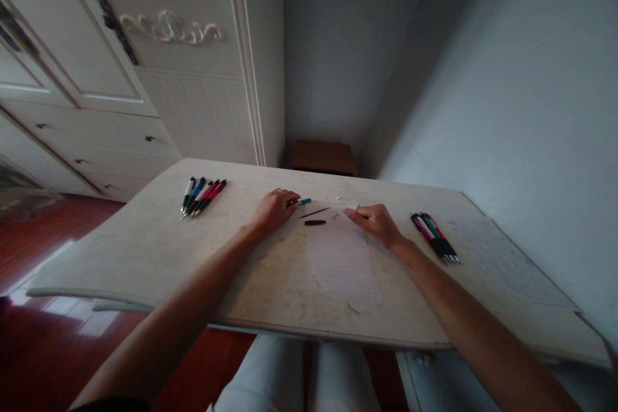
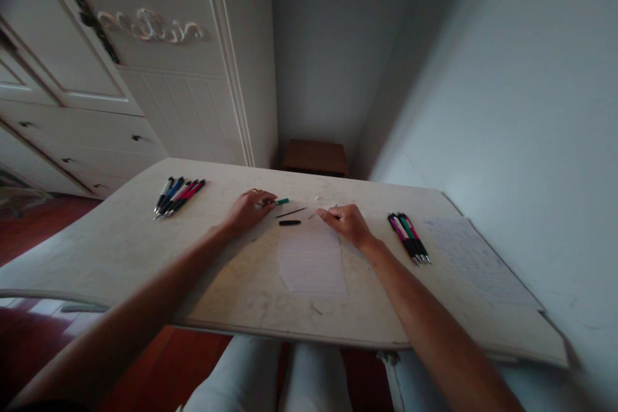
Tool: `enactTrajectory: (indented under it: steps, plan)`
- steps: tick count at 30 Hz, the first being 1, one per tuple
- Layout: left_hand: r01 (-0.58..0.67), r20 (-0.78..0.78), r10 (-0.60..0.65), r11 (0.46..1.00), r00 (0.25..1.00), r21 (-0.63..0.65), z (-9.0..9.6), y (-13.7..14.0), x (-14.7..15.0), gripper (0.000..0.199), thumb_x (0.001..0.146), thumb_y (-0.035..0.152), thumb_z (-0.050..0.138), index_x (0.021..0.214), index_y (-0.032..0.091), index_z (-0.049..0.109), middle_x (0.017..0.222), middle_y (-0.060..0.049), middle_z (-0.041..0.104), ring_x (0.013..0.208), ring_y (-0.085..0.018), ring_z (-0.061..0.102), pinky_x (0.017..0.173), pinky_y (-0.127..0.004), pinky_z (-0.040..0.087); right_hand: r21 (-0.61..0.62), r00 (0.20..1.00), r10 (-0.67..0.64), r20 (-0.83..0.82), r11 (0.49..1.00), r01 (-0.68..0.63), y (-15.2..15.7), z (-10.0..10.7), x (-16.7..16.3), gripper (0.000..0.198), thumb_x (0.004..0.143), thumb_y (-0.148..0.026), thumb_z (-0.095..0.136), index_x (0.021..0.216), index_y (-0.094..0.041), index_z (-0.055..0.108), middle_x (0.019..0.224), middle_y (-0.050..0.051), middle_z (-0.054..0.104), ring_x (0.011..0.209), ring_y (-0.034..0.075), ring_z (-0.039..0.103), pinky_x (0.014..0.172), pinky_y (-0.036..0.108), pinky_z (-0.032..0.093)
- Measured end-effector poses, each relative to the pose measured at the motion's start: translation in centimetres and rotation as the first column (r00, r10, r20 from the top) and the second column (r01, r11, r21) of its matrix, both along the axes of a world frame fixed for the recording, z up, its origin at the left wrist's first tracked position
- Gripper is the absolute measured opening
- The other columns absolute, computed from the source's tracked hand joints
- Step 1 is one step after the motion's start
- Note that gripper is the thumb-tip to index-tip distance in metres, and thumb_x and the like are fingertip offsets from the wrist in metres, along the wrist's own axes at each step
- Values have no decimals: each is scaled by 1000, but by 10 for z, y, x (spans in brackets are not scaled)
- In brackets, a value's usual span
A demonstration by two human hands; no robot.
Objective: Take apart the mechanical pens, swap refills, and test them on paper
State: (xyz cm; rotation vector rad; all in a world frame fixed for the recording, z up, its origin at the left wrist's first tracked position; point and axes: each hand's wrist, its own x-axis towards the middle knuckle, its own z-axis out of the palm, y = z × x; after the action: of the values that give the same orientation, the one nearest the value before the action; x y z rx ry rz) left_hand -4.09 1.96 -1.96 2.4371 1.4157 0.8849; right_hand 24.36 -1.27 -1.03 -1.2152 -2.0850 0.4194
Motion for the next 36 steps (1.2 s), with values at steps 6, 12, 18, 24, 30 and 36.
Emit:
enactTrajectory:
  steps: [6, 12, 18, 24, 30, 36]
  plan:
    - [-67, 31, 67, 998, 997, 4, 3, -3, -1, 20, 87, 22, 57, 102, 19, 71, 94, -7, 73, 88, -21, 66, 84, -36, 52, -21, 998, -26, -62, 999, 25, 0, 2, 0, 56, 92, -60, 42, 53, -20, 48, 50, -1, 51, 49, 13, 49, 54, 26, 36]
    - [-12, 237, 4, 1000, 971, 29, 1, -1, 1, 23, 89, 17, 51, 107, 18, 66, 100, -7, 71, 90, -19, 66, 82, -33, 53, -1, 983, -50, -174, 999, 50, 5, -2, 1, 35, 93, -48, 45, 83, -19, 62, 72, 3, 66, 55, 14, 56, 58, 27, 45]
    - [48, 472, -4, 995, 882, -82, -7, 7, 3, 33, 84, 8, 45, 113, 15, 58, 101, -8, 58, 76, -14, 68, 71, -31, 55, 25, 993, -41, -113, 999, 44, 1, 4, 2, 31, 91, -40, 45, 69, -21, 56, 62, 2, 61, 57, 16, 56, 59, 27, 43]
    - [-11, 368, 31, 998, 929, -56, -6, 9, -1, 41, 66, -2, 46, 99, 15, 63, 84, -3, 55, 77, -15, 59, 77, -32, 52, 77, 997, -38, -66, 996, 43, -4, 12, -1, 32, 91, -38, 42, 66, -21, 52, 60, 2, 59, 56, 15, 54, 58, 27, 39]
    - [39, 327, -31, 999, 945, -19, 7, -1, 1, 33, 64, 0, 46, 83, 16, 67, 83, -4, 59, 78, -16, 57, 72, -30, 50, 130, 996, -83, -41, 988, 87, -8, 14, -8, 40, 93, -42, 39, 58, -23, 34, 50, -4, 36, 47, 12, 39, 52, 27, 29]
    - [118, 300, -125, 992, 946, 40, 11, -7, 4, 24, 75, 6, 53, 89, 17, 70, 87, -6, 64, 78, -15, 59, 66, -27, 50, 120, 1000, -13, -28, 993, 16, -10, 14, -10, 43, 93, -44, 40, 57, -23, 29, 51, -5, 30, 48, 10, 33, 52, 26, 26]
